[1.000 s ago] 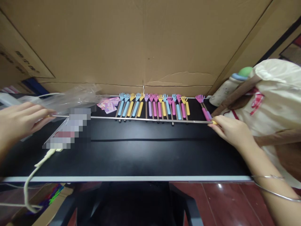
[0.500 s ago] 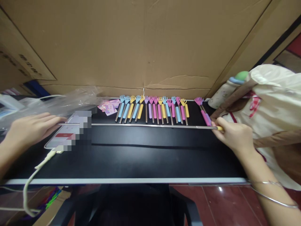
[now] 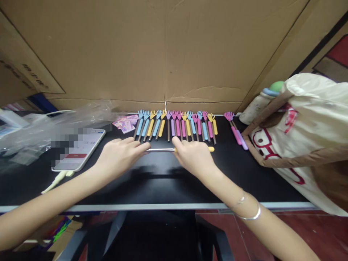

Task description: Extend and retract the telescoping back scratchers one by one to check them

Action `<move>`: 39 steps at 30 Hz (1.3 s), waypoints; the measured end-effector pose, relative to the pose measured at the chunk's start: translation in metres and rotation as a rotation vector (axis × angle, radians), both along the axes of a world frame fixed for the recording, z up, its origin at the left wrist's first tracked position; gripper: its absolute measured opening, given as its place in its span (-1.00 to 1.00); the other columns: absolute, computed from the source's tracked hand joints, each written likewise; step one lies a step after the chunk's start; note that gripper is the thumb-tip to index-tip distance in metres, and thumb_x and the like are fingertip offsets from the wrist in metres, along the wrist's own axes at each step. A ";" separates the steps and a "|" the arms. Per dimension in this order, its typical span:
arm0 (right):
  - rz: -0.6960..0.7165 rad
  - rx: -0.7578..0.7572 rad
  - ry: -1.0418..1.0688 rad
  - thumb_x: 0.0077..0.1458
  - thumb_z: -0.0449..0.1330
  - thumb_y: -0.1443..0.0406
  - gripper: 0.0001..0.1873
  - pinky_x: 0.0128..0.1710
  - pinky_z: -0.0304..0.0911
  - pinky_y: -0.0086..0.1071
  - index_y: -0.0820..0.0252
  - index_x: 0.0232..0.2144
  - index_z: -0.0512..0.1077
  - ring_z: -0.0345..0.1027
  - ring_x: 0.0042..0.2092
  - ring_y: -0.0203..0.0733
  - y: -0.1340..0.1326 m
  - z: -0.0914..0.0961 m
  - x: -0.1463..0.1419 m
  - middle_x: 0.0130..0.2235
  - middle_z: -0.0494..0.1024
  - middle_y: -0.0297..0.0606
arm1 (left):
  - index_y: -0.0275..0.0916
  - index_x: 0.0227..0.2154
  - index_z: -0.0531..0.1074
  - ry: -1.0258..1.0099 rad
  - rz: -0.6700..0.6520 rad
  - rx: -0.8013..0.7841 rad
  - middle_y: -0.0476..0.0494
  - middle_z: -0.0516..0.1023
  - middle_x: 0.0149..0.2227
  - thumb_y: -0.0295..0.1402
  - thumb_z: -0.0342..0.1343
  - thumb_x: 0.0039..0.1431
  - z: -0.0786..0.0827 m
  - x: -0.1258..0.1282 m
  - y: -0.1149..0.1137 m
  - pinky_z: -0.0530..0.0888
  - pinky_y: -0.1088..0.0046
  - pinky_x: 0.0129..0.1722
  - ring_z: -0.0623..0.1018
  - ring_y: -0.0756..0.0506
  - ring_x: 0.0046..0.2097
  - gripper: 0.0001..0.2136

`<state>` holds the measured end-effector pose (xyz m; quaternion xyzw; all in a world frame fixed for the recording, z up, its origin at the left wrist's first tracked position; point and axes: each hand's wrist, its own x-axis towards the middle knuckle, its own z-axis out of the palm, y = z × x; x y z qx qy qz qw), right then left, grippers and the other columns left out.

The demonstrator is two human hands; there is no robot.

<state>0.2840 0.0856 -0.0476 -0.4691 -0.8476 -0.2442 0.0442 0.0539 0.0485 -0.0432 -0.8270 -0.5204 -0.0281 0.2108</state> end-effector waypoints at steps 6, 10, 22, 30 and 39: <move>0.001 -0.046 -0.038 0.24 0.01 0.25 -0.79 -0.53 -0.33 -0.40 0.21 -0.27 0.40 0.33 -0.52 -0.26 -0.006 0.000 -0.013 -0.47 0.52 -0.25 | -0.15 -0.30 0.45 0.005 0.017 -0.042 -0.08 0.50 -0.51 -0.24 -0.05 0.33 0.000 0.001 0.001 0.10 0.43 -0.53 0.51 -0.12 -0.41 -0.80; 0.178 0.041 0.032 0.32 -0.07 0.16 -0.67 -0.54 -0.31 -0.41 0.21 -0.32 0.38 0.30 -0.52 -0.30 -0.005 0.002 -0.015 -0.45 0.50 -0.28 | -0.17 -0.29 0.43 0.000 -0.052 0.100 -0.06 0.52 -0.48 -0.31 -0.02 0.32 0.005 -0.004 0.006 0.16 0.42 -0.51 0.52 -0.12 -0.36 -0.85; 0.220 0.242 -0.026 0.37 -0.26 0.05 -0.39 -0.51 -0.25 -0.39 0.21 -0.46 0.41 0.19 -0.52 -0.29 0.041 0.000 0.077 -0.53 0.44 -0.25 | -0.17 -0.41 0.39 0.182 -0.237 0.398 -0.01 0.45 -0.49 -0.25 -0.13 0.38 0.012 -0.090 0.024 0.16 0.45 -0.46 0.39 -0.04 -0.39 -0.71; -0.252 0.015 -0.033 0.26 -0.05 0.05 -0.59 -0.47 -0.14 -0.38 0.18 -0.43 0.37 0.23 -0.38 -0.21 0.046 -0.002 0.189 -0.44 0.45 -0.11 | -0.15 -0.53 0.30 -0.056 0.180 0.263 -0.04 0.35 -0.51 -0.14 -0.31 0.32 0.025 -0.202 -0.003 0.08 0.47 -0.42 0.30 -0.07 -0.37 -0.59; -0.282 -0.073 0.055 0.17 0.13 0.13 -0.77 -0.44 -0.04 -0.41 0.17 -0.39 0.37 0.33 -0.31 -0.18 0.039 -0.002 0.194 -0.36 0.50 -0.12 | -0.15 -0.48 0.29 -0.063 0.312 0.247 -0.05 0.38 -0.39 -0.13 -0.31 0.34 0.018 -0.203 -0.026 0.11 0.41 -0.32 0.36 -0.12 -0.21 -0.61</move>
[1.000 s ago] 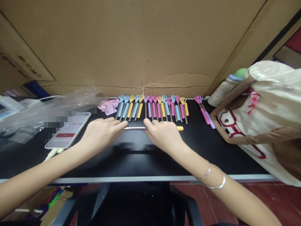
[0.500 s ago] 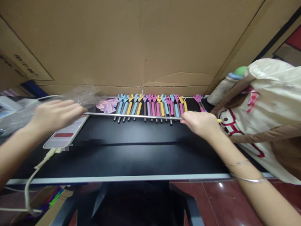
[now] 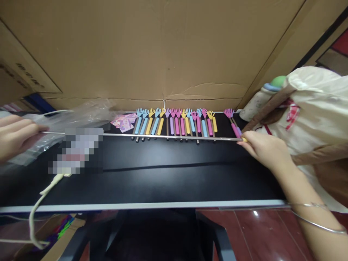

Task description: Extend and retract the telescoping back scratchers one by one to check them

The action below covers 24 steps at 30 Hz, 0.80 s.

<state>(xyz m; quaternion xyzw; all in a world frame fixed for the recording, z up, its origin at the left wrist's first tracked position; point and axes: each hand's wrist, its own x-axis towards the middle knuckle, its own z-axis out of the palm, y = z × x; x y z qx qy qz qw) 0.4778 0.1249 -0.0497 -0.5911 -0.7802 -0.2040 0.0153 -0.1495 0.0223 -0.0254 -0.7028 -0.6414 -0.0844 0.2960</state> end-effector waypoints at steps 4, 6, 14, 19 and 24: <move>-0.063 -0.053 0.025 0.12 0.18 0.13 -0.78 -0.45 -0.06 -0.39 0.13 -0.42 0.33 0.33 -0.33 -0.16 -0.006 0.001 0.003 -0.40 0.49 -0.15 | -0.14 -0.44 0.30 -0.039 -0.022 -0.016 -0.05 0.36 -0.39 -0.14 -0.26 0.33 -0.007 -0.018 -0.006 0.09 0.40 -0.29 0.34 -0.13 -0.17 -0.67; -0.059 -0.061 0.036 0.10 0.18 0.15 -0.79 -0.45 -0.06 -0.39 0.12 -0.46 0.29 0.31 -0.36 -0.17 -0.008 0.003 0.001 -0.41 0.48 -0.17 | -0.11 -0.39 0.32 -0.070 -0.041 -0.019 -0.05 0.36 -0.35 -0.14 -0.25 0.32 -0.008 -0.023 -0.009 0.11 0.39 -0.27 0.33 -0.15 -0.16 -0.70; -0.115 -0.036 0.110 -0.06 0.21 0.14 -0.78 -0.48 -0.07 -0.40 0.09 -0.53 0.27 0.29 -0.42 -0.18 0.002 0.010 -0.003 -0.46 0.47 -0.19 | -0.16 -0.41 0.28 -0.012 0.060 -0.152 -0.05 0.34 -0.38 -0.14 -0.35 0.35 -0.012 -0.026 0.006 0.13 0.52 -0.42 0.32 -0.06 -0.30 -0.62; -0.167 0.074 0.099 -0.11 0.21 0.10 -0.73 -0.51 -0.13 -0.39 0.10 -0.58 0.26 0.21 -0.50 -0.19 0.004 0.013 -0.005 -0.55 0.41 -0.19 | -0.16 -0.35 0.29 0.040 0.023 -0.090 -0.05 0.40 -0.33 -0.16 -0.30 0.36 -0.021 -0.041 0.024 0.16 0.54 -0.39 0.36 -0.07 -0.21 -0.68; 0.014 0.064 0.045 0.04 0.10 0.13 -0.78 -0.49 -0.13 -0.44 0.15 -0.47 0.36 0.29 -0.47 -0.21 -0.012 0.012 -0.061 -0.51 0.48 -0.20 | -0.18 -0.36 0.31 0.112 -0.035 -0.082 -0.07 0.43 -0.32 -0.16 -0.30 0.39 -0.014 0.013 0.031 0.19 0.52 -0.38 0.37 -0.08 -0.21 -0.65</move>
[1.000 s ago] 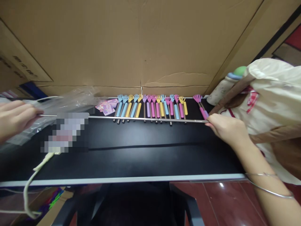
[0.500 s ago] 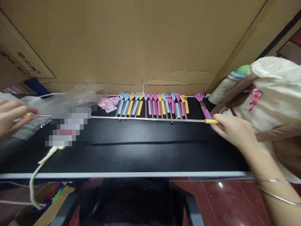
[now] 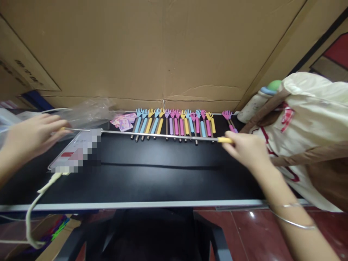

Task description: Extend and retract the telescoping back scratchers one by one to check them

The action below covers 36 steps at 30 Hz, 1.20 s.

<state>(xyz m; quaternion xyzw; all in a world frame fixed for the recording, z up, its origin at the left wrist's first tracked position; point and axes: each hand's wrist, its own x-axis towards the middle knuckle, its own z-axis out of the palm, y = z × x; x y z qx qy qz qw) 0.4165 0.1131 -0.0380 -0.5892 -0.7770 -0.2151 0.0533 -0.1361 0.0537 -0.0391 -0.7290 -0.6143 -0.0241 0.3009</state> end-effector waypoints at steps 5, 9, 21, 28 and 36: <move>0.231 -0.031 -0.052 0.13 0.02 0.25 -0.81 -0.52 -0.27 -0.43 0.20 -0.41 0.37 0.32 -0.52 -0.26 -0.034 -0.010 -0.104 -0.48 0.51 -0.26 | -0.17 -0.30 0.41 -0.048 -0.156 -0.165 -0.11 0.50 -0.31 -0.15 -0.14 0.35 -0.007 0.126 -0.005 0.22 0.46 -0.42 0.45 -0.14 -0.19 -0.71; 0.219 -0.156 -0.151 0.17 0.03 0.31 -0.86 -0.55 -0.34 -0.40 0.20 -0.36 0.38 0.39 -0.51 -0.23 -0.055 -0.003 -0.146 -0.49 0.51 -0.27 | -0.17 -0.30 0.44 -0.123 -0.189 -0.368 -0.09 0.54 -0.31 -0.22 -0.03 0.32 -0.013 0.173 -0.006 0.22 0.45 -0.48 0.51 -0.12 -0.29 -0.80; 0.216 -0.246 -0.144 0.28 0.00 0.27 -0.82 -0.56 -0.36 -0.41 0.20 -0.27 0.37 0.46 -0.44 -0.17 -0.053 0.002 -0.155 -0.43 0.55 -0.26 | -0.15 -0.28 0.42 -0.123 -0.128 -0.345 -0.09 0.55 -0.29 -0.20 -0.05 0.32 0.003 0.186 -0.016 0.16 0.47 -0.51 0.51 -0.17 -0.23 -0.79; 0.225 -0.201 -0.150 0.28 -0.01 0.29 -0.84 -0.56 -0.36 -0.40 0.19 -0.28 0.36 0.40 -0.49 -0.24 -0.055 -0.005 -0.150 -0.43 0.54 -0.28 | -0.12 -0.32 0.43 -0.131 -0.145 -0.301 -0.07 0.51 -0.36 -0.19 -0.05 0.32 -0.002 0.188 -0.018 0.04 0.44 -0.54 0.48 -0.19 -0.25 -0.79; 0.503 0.123 -0.105 0.28 0.00 0.21 -0.71 -0.54 -0.33 -0.40 0.21 -0.45 0.34 0.23 -0.58 -0.34 -0.031 -0.024 -0.133 -0.56 0.42 -0.34 | -0.18 -0.39 0.38 -0.092 -0.294 -0.216 -0.05 0.48 -0.42 -0.16 -0.09 0.34 -0.016 0.169 -0.010 0.11 0.39 -0.48 0.45 -0.13 -0.30 -0.72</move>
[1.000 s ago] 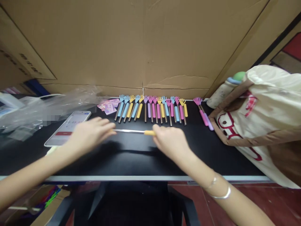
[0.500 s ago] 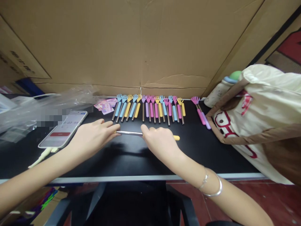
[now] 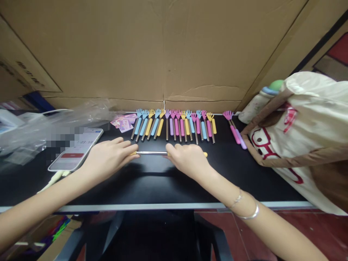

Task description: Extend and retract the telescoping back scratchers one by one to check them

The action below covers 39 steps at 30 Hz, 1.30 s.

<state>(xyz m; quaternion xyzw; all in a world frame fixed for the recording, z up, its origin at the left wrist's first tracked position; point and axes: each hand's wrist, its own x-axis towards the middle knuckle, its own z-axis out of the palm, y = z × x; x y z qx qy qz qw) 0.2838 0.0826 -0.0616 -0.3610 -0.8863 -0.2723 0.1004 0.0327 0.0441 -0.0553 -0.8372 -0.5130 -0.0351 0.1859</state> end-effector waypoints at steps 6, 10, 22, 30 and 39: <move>0.158 0.172 0.003 0.28 -0.05 0.27 -0.65 -0.47 -0.15 -0.39 0.20 -0.53 0.29 0.17 -0.57 -0.35 0.010 0.004 0.050 -0.60 0.36 -0.38 | -0.18 -0.48 0.33 0.135 -0.134 0.306 -0.01 0.39 -0.53 -0.23 -0.04 0.33 0.003 -0.041 -0.016 0.17 0.39 -0.42 0.39 -0.09 -0.37 -0.73; 0.051 0.253 -0.052 0.27 -0.04 0.24 -0.64 -0.46 -0.12 -0.39 0.18 -0.56 0.30 0.19 -0.55 -0.32 0.022 0.001 0.112 -0.60 0.38 -0.34 | -0.17 -0.42 0.37 0.348 -0.122 0.547 -0.01 0.43 -0.50 -0.24 0.02 0.30 0.011 -0.108 -0.019 0.15 0.44 -0.45 0.35 -0.09 -0.33 -0.80; -0.038 0.239 -0.077 0.25 0.00 0.19 -0.63 -0.44 -0.05 -0.42 0.17 -0.56 0.36 0.24 -0.49 -0.32 0.042 0.009 0.159 -0.53 0.49 -0.29 | -0.19 -0.56 0.35 0.466 -0.160 0.681 0.01 0.35 -0.59 -0.30 0.02 0.29 0.013 -0.169 -0.003 0.16 0.51 -0.48 0.29 -0.06 -0.41 -0.72; -0.058 0.238 -0.159 0.27 0.02 0.22 -0.65 -0.44 -0.02 -0.41 0.18 -0.53 0.39 0.32 -0.46 -0.30 0.042 0.006 0.163 -0.50 0.51 -0.30 | -0.20 -0.54 0.36 0.433 -0.154 0.591 0.00 0.35 -0.57 -0.35 0.00 0.29 0.007 -0.170 -0.003 0.18 0.49 -0.45 0.33 -0.07 -0.38 -0.74; 0.122 0.153 -0.093 0.33 -0.09 0.31 -0.66 -0.42 0.00 -0.39 0.17 -0.39 0.43 0.33 -0.49 -0.30 0.032 -0.008 0.120 -0.47 0.53 -0.34 | -0.15 -0.32 0.45 0.380 -0.173 0.527 0.02 0.50 -0.46 -0.44 -0.03 0.29 0.000 -0.144 0.000 0.23 0.40 -0.27 0.40 -0.09 -0.32 -0.84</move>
